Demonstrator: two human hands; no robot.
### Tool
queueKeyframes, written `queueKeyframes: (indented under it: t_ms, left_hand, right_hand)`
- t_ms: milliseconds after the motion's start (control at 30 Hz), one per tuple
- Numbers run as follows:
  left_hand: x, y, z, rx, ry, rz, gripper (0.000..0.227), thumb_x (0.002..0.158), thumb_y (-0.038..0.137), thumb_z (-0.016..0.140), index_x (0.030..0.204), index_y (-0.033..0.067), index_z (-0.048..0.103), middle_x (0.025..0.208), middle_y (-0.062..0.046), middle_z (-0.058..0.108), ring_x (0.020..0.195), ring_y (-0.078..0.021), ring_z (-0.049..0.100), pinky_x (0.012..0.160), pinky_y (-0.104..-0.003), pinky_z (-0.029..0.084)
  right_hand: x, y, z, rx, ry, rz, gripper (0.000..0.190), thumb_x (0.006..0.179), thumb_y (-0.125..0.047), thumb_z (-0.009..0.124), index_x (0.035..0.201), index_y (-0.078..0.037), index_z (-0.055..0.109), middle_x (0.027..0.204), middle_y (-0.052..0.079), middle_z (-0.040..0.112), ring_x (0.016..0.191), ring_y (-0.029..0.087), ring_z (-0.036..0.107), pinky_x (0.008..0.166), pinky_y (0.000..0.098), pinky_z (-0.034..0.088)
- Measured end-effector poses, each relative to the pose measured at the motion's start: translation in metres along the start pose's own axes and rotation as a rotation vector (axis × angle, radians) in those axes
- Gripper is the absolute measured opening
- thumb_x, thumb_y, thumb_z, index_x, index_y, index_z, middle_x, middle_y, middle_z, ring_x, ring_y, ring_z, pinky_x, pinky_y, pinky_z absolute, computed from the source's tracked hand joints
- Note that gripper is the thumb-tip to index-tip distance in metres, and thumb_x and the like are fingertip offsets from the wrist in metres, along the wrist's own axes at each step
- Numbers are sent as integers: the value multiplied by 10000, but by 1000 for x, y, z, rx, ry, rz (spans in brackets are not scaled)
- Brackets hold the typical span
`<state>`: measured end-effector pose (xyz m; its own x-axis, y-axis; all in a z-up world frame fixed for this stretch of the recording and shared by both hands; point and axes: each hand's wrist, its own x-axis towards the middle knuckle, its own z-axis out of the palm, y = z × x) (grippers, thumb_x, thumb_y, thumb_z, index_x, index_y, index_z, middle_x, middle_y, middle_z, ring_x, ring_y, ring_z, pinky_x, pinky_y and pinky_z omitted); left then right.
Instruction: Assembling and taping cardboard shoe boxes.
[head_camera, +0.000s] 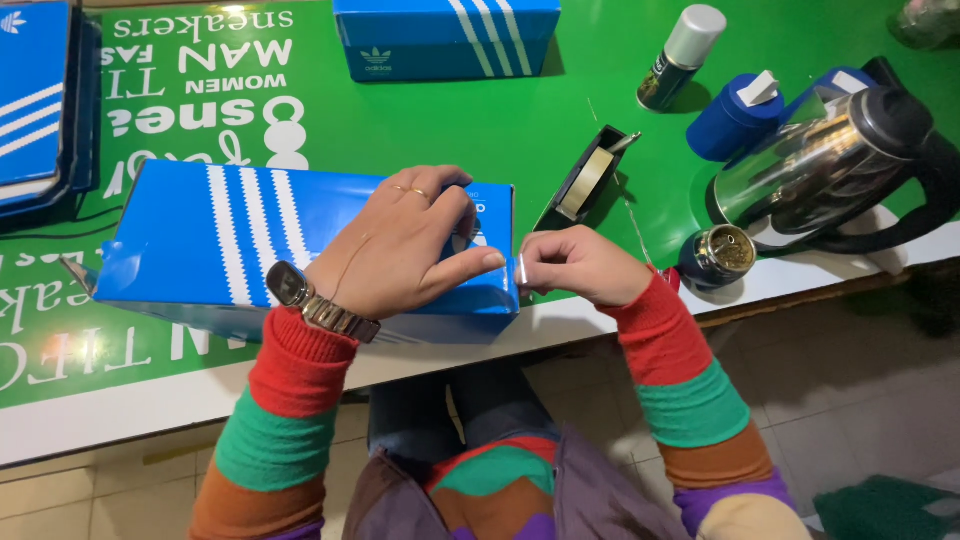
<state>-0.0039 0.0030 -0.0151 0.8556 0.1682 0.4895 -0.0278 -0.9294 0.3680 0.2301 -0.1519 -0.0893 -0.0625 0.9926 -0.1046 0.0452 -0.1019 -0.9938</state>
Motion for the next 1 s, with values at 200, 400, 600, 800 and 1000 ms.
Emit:
queueKeyframes:
  t_ms: [200, 400, 600, 800, 1000]
  left_hand:
    - [0, -1, 3, 14, 21, 6, 468, 965, 491, 688, 934, 26, 638, 1269, -233, 602, 1179, -421, 565, 1005, -491, 459]
    - [-1, 0, 2, 16, 37, 33, 449, 964, 474, 683, 940, 27, 634, 1274, -234, 601, 1177, -420, 562, 1002, -487, 457]
    - [-1, 0, 3, 19, 31, 26, 444, 967, 469, 680, 934, 30, 629, 1263, -233, 602, 1169, -420, 562, 1000, -489, 455]
    - [0, 2, 0, 2, -3, 8, 437, 971, 462, 658, 934, 27, 630, 1247, -222, 609, 1139, -422, 558, 982, -488, 455]
    - [1, 1, -1, 0, -4, 1, 466, 974, 482, 653, 932, 19, 623, 1279, -241, 600, 1153, -428, 557, 996, -493, 452]
  right_hand:
    - [13, -3, -16, -141, -118, 103, 220, 960, -198, 677, 950, 4, 763, 887, 50, 732, 793, 105, 617, 714, 267, 516]
    - [24, -9, -17, -116, -189, 296, 261, 956, -193, 697, 914, 53, 773, 806, 103, 746, 683, 136, 658, 626, 288, 512]
    - [28, 5, -16, -47, -168, 345, 252, 921, -187, 699, 876, 52, 764, 777, 108, 751, 616, 144, 661, 581, 306, 542]
    - [25, 84, -13, -91, -164, 440, 280, 890, -144, 603, 776, 52, 768, 691, 114, 748, 547, 159, 661, 544, 317, 552]
    - [-20, 115, 20, -339, 275, 108, 304, 947, -250, 659, 842, 25, 733, 784, 181, 726, 695, 158, 653, 636, 306, 514]
